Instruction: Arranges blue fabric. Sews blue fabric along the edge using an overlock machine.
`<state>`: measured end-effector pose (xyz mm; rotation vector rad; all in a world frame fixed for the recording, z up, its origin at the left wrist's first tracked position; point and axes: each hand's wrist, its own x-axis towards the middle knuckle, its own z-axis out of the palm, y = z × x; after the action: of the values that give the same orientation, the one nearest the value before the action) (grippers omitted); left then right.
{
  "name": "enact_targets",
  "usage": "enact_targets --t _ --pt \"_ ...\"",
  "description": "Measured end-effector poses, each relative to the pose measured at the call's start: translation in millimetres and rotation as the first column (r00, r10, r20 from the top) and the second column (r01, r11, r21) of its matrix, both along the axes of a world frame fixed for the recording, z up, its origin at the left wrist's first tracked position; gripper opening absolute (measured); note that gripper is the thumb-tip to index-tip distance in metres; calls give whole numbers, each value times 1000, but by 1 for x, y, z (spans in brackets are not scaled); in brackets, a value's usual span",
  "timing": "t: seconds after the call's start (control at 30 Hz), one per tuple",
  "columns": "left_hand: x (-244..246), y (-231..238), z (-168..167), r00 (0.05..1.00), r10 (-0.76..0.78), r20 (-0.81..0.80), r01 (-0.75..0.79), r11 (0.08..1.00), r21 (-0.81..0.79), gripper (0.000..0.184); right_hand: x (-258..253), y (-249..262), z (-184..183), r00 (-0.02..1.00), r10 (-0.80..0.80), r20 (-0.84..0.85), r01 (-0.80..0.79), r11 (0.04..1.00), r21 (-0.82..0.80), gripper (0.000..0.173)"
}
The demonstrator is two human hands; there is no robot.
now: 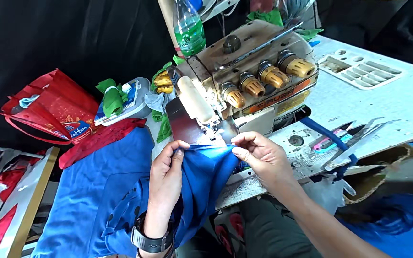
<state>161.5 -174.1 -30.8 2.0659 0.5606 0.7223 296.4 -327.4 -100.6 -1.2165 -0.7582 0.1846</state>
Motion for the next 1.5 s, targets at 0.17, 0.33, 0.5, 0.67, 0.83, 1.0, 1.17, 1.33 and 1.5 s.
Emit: enact_targets --t 0.17,0.33,0.5,0.67,0.83,1.0,1.17,1.33,1.5 --pt "-1 0 -2 1000 -10 21 10 1000 -24 24 1 -2 0 1000 -19 20 20 999 -34 18" --pt "0 -3 -2 999 -17 30 17 1000 10 14 2 -3 -1 999 -19 50 21 999 -39 16" --pt "3 -5 -6 996 -43 84 34 995 99 10 1 -2 0 999 -27 39 28 999 -28 16" --pt "8 -7 -11 998 -26 65 7 963 270 10 0 -2 2 1000 11 26 -10 999 -39 14" --pt "13 -4 -13 1000 25 -12 -18 923 385 28 -1 5 -4 999 38 -17 -39 999 -9 28" --pt "15 -1 -7 995 27 -95 16 906 423 29 0 3 -1 1000 9 10 -9 998 -60 19" --pt "16 -2 -5 994 31 -102 13 913 409 6 -2 1 -1 918 -187 349 237 966 -106 18" --pt "-4 -9 13 983 -104 -154 152 928 341 15 -7 3 9 824 -112 555 188 979 -81 41" --pt "-17 -10 21 941 -331 -70 336 940 65 10 -16 -3 21 833 -23 553 105 988 -117 45"
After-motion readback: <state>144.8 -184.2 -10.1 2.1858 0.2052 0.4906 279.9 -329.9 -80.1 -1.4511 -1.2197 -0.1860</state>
